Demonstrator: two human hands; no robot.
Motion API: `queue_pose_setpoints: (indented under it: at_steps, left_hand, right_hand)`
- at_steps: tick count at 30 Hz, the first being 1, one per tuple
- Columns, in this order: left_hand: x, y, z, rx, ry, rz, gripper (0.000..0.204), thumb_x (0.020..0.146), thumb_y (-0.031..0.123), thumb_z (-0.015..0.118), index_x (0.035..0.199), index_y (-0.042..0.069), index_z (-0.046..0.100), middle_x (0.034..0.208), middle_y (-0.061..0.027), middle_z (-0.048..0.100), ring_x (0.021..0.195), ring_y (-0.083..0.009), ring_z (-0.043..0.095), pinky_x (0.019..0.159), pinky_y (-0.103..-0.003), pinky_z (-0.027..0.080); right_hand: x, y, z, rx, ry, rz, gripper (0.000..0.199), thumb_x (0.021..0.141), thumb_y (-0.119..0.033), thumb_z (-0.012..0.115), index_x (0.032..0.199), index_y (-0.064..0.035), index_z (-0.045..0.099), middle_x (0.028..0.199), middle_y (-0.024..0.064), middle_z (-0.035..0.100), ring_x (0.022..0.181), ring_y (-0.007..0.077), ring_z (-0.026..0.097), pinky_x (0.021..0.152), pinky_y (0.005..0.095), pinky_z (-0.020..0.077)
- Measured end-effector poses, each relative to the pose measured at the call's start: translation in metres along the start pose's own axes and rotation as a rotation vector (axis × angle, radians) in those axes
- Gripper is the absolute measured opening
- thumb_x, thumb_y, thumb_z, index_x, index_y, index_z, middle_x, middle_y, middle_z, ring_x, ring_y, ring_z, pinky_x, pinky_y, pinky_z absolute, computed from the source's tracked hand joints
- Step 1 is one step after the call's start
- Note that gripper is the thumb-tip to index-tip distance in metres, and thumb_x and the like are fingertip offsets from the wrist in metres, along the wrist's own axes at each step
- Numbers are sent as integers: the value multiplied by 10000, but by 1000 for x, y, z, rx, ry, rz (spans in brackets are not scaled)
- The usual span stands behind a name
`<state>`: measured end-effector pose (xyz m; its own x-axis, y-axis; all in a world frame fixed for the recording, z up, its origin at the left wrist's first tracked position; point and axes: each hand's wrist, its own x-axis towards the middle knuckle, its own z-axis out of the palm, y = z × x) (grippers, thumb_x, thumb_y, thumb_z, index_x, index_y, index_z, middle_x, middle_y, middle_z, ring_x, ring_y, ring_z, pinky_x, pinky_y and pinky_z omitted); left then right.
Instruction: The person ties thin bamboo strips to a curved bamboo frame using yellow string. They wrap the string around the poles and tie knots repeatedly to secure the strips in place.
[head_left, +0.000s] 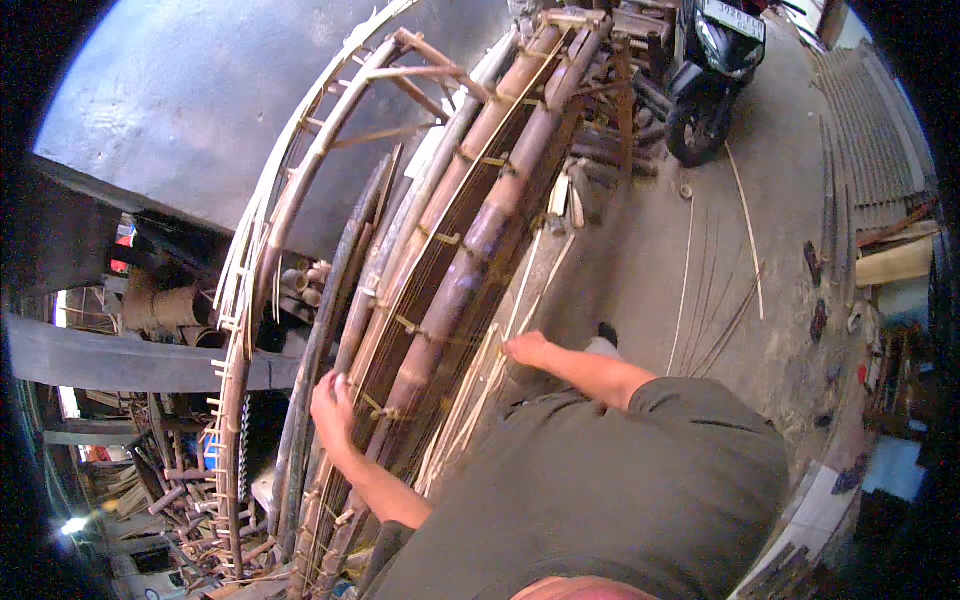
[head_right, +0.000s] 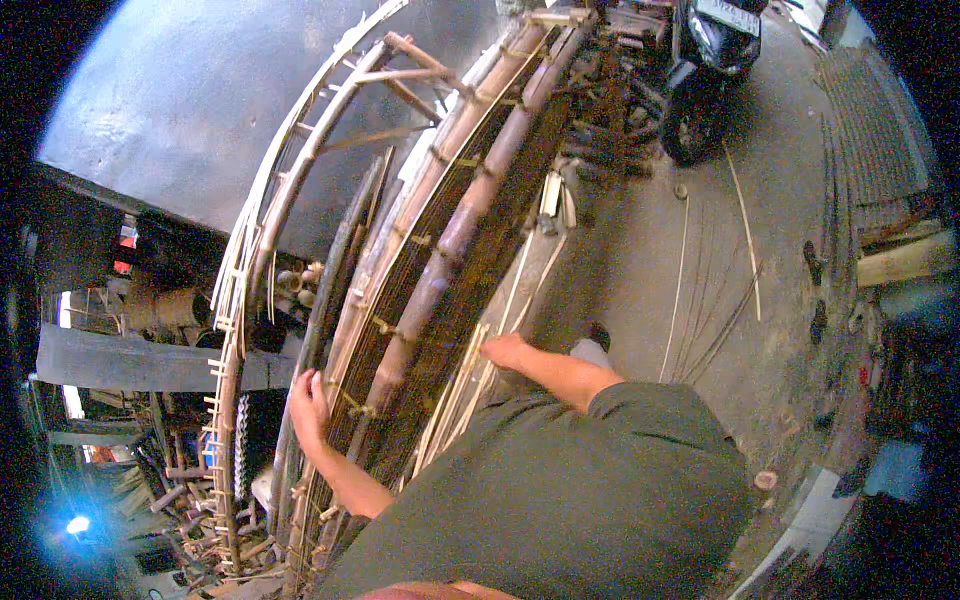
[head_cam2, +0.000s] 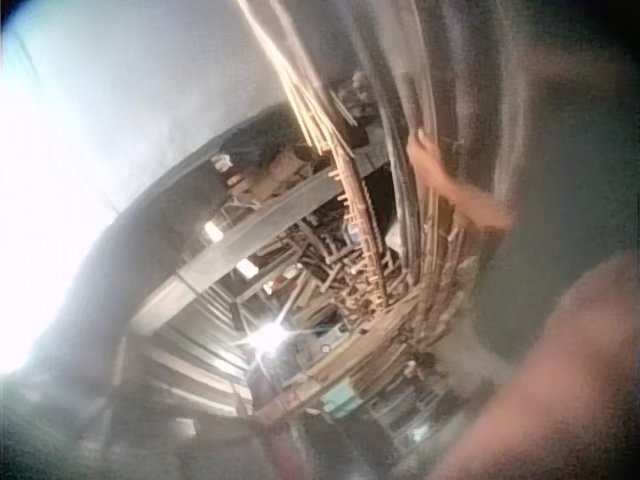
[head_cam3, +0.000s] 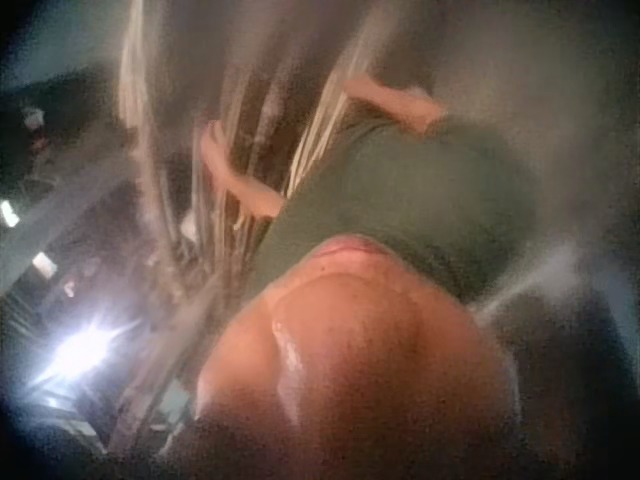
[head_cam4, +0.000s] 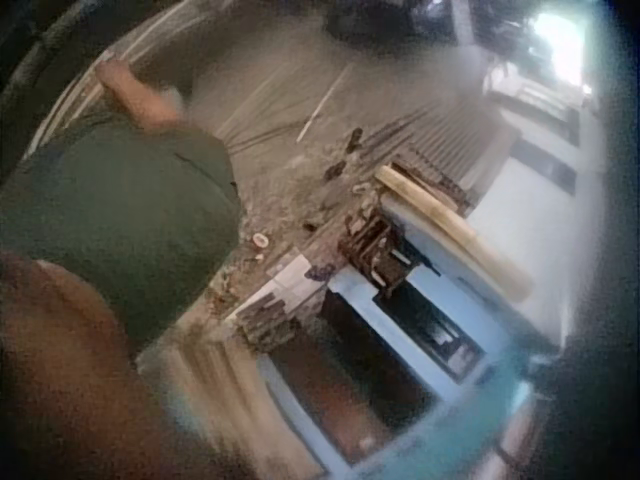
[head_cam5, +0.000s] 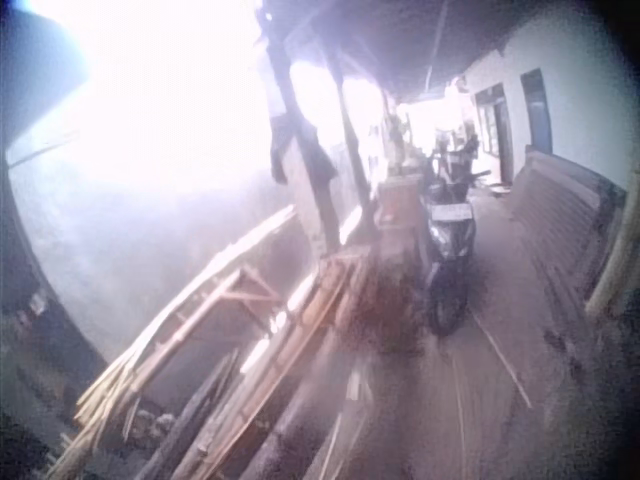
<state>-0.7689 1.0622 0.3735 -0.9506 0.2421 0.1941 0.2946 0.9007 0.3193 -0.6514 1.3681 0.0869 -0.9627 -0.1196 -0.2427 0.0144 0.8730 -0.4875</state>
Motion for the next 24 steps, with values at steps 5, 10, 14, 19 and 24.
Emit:
queue_pose_setpoints:
  at_steps: [5,10,14,19,24]
  left_hand:
    - [75,195,56,-325,-106,164,293,915,223,568,1118,19,624,1046,-196,656,970,-293,640,846,-360,487]
    - [140,325,131,-459,-215,334,311,898,213,596,1129,7,621,982,-183,677,889,-278,665,793,-353,507]
    - [205,411,188,-440,-242,407,300,879,195,607,1113,10,635,957,-178,680,867,-284,666,793,-359,511]
    - [299,467,266,-350,-65,416,224,877,188,582,978,14,681,858,-237,652,827,-360,661,759,-422,509]
    - [367,479,317,-46,-548,338,209,837,207,622,955,49,691,862,-235,649,855,-377,644,752,-447,498]
  right_hand:
    - [-20,87,-54,544,-398,-295,469,942,-452,454,1179,-61,558,1202,221,564,1134,395,514,955,443,412]
    - [-51,188,-158,519,-19,6,462,914,-421,514,1205,-66,557,1182,201,593,1107,363,557,933,439,443]
    - [-53,263,-193,709,210,208,344,949,-291,493,1160,-30,568,1002,108,646,883,225,625,772,351,496]
    - [-54,321,-234,984,174,305,305,958,-233,490,1153,-9,558,911,38,624,758,116,581,691,283,492]
    - [-67,403,-254,1022,124,411,309,965,-262,507,1143,-18,573,894,31,626,759,111,581,684,270,496]
